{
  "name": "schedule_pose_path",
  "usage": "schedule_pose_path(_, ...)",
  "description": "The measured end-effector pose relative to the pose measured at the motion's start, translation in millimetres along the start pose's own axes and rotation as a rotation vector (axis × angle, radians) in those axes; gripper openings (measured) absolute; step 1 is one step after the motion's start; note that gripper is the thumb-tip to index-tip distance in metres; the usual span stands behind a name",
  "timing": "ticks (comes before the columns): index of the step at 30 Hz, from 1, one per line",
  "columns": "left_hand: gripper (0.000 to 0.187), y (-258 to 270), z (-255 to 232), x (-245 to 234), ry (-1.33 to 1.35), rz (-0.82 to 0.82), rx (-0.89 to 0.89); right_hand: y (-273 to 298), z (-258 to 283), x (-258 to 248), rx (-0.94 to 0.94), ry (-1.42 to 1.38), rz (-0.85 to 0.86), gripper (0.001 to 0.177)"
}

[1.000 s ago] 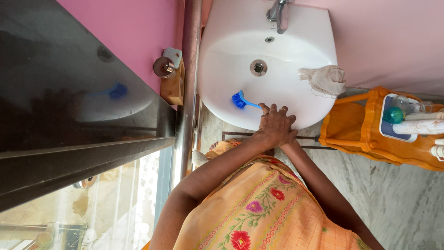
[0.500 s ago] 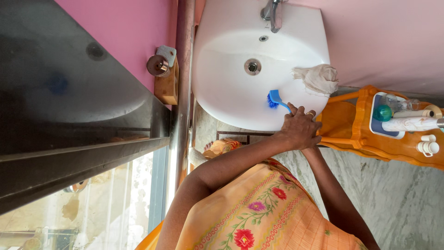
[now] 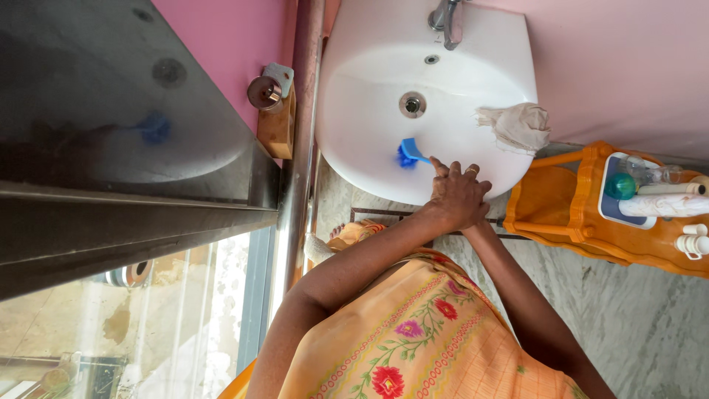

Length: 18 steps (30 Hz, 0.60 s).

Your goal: The person cleans the tap and the sink basin using a brush and a cloth by hand.

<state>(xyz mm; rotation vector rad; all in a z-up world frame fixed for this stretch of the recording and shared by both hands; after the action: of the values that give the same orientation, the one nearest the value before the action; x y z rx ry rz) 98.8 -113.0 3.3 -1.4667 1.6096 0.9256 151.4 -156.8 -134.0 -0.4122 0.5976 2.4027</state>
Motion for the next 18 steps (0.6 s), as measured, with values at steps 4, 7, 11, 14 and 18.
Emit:
schedule_pose_path(4, 0.041, -19, -5, 5, 0.218, -0.188, 0.129, -3, 9, -31, 0.028, -0.050, -0.087, 0.055)
schedule_pose_path(7, 0.038, -26, -3, 15, 0.211, -0.144, 0.109, -4, 8, -24, 0.038, -0.061, -0.085, 0.055)
schedule_pose_path(11, 0.041, -25, 14, 21, -0.021, 0.076, -0.007, -16, 10, 8, 0.018, -0.023, -0.005, 0.054)
schedule_pose_path(14, 0.043, -9, 30, 23, -0.100, 0.243, -0.147, -20, 11, 33, -0.009, 0.023, 0.061, 0.054)
schedule_pose_path(18, 0.039, 2, 17, 9, -0.130, 0.202, -0.132, -11, 9, 31, -0.018, 0.005, 0.079, 0.054)
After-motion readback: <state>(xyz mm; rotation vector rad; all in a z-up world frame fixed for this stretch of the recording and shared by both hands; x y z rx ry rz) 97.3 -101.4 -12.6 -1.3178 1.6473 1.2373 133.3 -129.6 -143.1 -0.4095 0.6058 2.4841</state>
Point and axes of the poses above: each hand's wrist, its own y-axis away from the middle knuckle, its own x-axis out of the palm, z = x × y, the point moved 8 cm from there along -y, towards the middle knuckle, and after that the axes turned 9 degrees about x, right-handed, at the moved point
